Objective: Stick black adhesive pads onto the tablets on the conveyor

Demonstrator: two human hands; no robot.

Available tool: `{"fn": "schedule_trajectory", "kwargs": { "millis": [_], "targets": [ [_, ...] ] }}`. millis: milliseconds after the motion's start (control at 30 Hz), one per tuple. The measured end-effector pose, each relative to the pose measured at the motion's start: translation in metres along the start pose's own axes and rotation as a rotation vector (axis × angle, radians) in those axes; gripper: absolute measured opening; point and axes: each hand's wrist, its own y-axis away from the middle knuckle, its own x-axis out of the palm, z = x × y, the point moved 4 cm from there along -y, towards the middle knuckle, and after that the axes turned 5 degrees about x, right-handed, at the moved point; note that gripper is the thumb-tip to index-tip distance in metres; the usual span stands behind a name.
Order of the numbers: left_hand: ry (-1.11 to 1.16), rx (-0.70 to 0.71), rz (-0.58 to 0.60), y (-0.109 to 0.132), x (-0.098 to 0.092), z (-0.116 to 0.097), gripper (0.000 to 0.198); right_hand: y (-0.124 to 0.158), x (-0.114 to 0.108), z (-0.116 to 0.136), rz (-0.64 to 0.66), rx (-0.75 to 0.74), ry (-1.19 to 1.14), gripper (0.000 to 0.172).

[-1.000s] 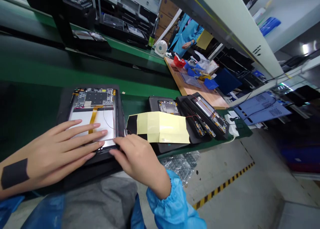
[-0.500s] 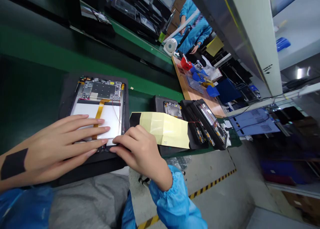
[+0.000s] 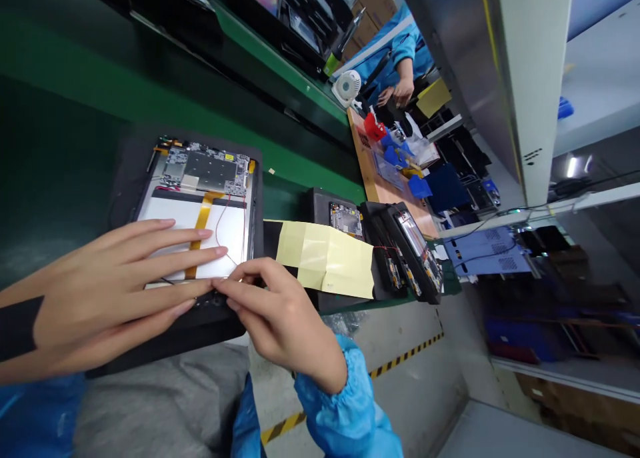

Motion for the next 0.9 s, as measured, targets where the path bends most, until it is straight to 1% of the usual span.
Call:
{"fn": "schedule_trajectory", "kwargs": {
  "millis": [133,233,400,500,633,733,900],
  "targets": [
    [-0.009,-0.017,0.016,-0.001,0.000,0.001,0.027,0.001,-0.002,-0.001,-0.131,-0.037,0.249,0.012],
    [-0.010,-0.014,0.012,0.000,0.000,0.002,0.029,0.001,0.002,-0.005,-0.197,-0.074,0.337,0.013],
    [0.001,-0.011,0.017,0.000,-0.002,0.001,0.033,-0.002,0.011,-0.008,-0.166,-0.068,0.260,0.018],
    [0.025,-0.029,0.017,0.000,-0.002,0.001,0.035,-0.006,0.012,-0.007,-0.144,-0.006,0.229,0.020],
    [0.046,-0.046,0.003,0.000,-0.003,0.001,0.032,-0.010,0.012,-0.003,-0.110,0.047,0.233,0.016],
    [0.052,-0.050,0.018,-0.002,-0.004,0.001,0.033,-0.011,0.014,-0.002,-0.114,0.075,0.219,0.017],
    [0.065,-0.053,0.022,-0.004,-0.006,0.001,0.036,-0.011,0.020,0.000,-0.160,0.109,0.206,0.016]
  ]
}}
